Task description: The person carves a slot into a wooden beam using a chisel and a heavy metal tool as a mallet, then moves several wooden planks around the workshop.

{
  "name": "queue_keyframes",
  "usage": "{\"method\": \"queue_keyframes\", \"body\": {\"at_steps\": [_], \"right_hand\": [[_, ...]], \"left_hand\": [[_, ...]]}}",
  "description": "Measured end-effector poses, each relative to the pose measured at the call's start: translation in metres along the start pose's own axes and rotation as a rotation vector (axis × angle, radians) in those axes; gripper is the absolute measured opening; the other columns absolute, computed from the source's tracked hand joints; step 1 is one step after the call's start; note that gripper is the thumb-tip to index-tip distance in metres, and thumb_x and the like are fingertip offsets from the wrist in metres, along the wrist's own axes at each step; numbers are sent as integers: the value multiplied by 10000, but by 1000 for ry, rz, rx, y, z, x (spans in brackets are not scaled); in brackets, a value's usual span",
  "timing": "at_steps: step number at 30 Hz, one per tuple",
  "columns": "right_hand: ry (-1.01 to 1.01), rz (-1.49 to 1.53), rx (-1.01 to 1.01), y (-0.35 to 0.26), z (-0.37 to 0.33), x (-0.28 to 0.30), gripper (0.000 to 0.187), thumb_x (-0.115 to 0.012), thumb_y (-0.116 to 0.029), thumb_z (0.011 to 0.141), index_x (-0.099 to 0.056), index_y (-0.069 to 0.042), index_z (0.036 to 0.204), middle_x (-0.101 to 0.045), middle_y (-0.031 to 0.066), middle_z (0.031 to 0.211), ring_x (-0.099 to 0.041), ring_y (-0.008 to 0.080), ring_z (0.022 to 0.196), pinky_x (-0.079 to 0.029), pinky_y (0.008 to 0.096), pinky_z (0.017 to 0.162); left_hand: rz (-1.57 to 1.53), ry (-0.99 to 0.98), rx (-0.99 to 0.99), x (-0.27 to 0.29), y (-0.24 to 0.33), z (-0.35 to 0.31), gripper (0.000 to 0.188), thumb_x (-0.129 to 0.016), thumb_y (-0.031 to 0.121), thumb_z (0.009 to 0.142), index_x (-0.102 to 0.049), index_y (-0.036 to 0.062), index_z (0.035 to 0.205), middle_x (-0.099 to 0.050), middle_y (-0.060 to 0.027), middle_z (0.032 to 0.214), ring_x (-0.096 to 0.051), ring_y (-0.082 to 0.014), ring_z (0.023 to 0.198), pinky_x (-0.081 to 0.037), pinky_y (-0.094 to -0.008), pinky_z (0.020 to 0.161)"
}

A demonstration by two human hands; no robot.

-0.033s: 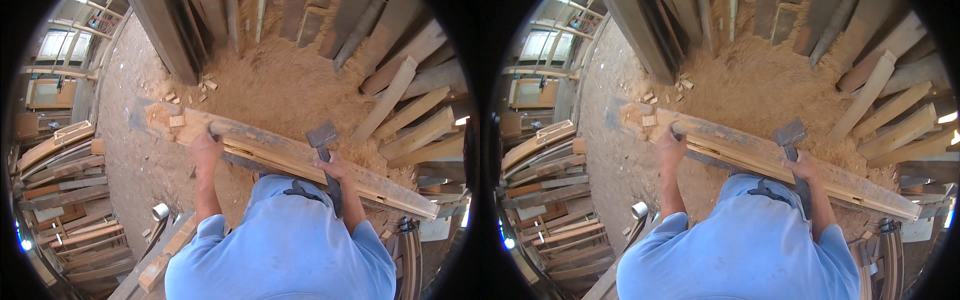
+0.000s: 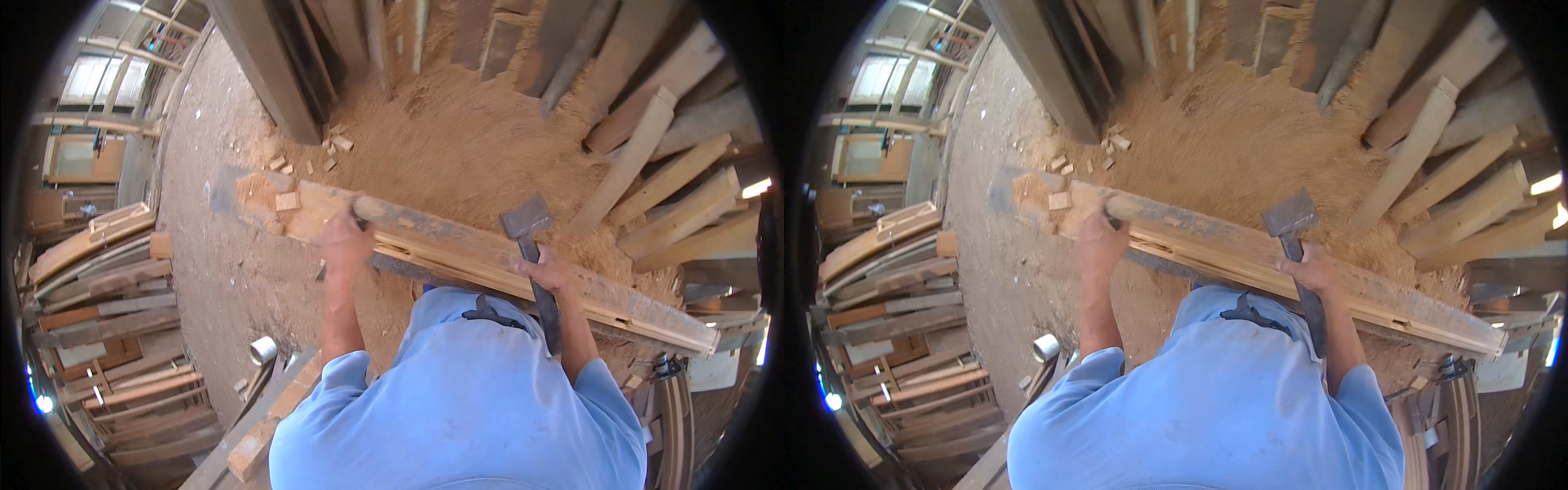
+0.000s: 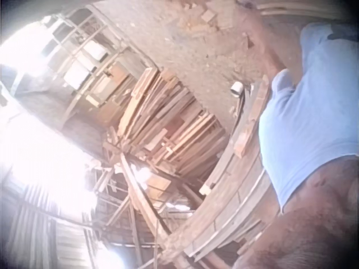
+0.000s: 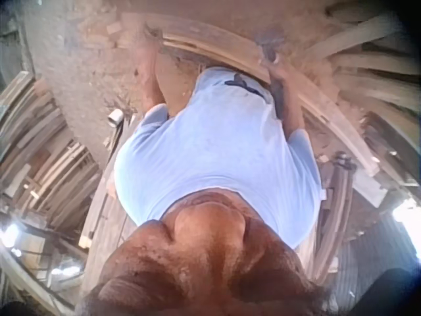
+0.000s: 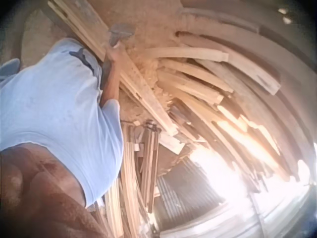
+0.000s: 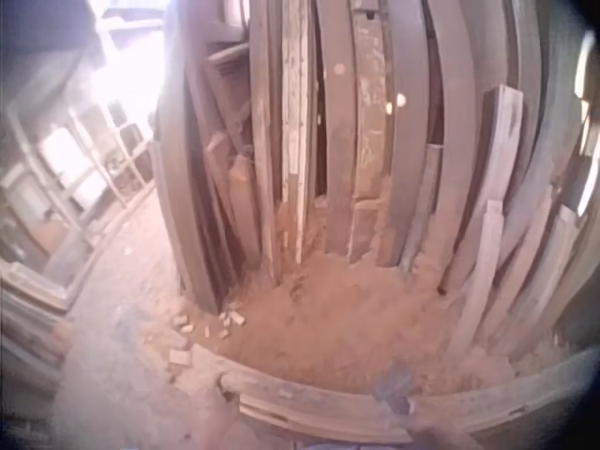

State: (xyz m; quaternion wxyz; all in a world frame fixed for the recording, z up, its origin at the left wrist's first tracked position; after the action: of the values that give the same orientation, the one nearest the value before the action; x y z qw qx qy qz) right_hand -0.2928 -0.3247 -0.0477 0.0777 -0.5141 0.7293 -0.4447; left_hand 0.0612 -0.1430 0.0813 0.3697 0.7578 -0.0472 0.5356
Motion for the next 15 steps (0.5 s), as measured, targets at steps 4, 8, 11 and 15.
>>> {"method": "queue_keyframes", "body": {"at_steps": [4, 8, 11, 15], "right_hand": [[8, 217, 98, 3, -36, 42, 371, -804, -250, 771, -709, 25, 1002, -736, 98, 924, -681, 173, 825, -525, 343, 759], [56, 819, 274, 14, -112, 76, 371, -794, -126, 798, -681, 47, 1106, -738, 112, 1050, -699, 189, 888, -548, 316, 841], [157, 1126, 292, 71, -191, 102, 407, -793, -133, 820, -659, 42, 1162, -729, 99, 1043, -689, 168, 913, -546, 295, 846], [603, 1081, 483, 173, -310, 125, 365, -773, -162, 853, -678, 35, 1145, -721, 81, 999, -667, 141, 932, -543, 287, 820]], "left_hand": [[-165, -106, -774, -42, 151, -47, 577, -776, -10, 729, -673, 155, 1272, -674, -178, 1183, -631, -399, 1078, -529, -462, 874], [-391, -363, -1133, -108, 265, -157, 579, -801, 5, 686, -712, 167, 1235, -534, -212, 1383, -541, -402, 1186, -486, -483, 951], [-440, -604, -1391, -159, 321, -270, 571, -793, 38, 695, -724, 202, 1238, -399, -275, 1510, -454, -452, 1284, -407, -517, 1053], [-286, -804, -1840, -224, 348, -422, 481, -734, 128, 785, -725, 259, 1247, -278, -334, 1575, -319, -505, 1399, -268, -562, 1149]]}}
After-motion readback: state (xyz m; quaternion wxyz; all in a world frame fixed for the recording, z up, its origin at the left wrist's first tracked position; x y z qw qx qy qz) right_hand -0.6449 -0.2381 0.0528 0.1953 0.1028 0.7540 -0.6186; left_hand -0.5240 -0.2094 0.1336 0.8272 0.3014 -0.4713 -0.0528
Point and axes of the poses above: each hand's wrist, its own z-axis towards the middle knuckle, its own x-axis out of the back of the hand, y = z × x, the point moved 6 cm from there along z, towards the middle knuckle
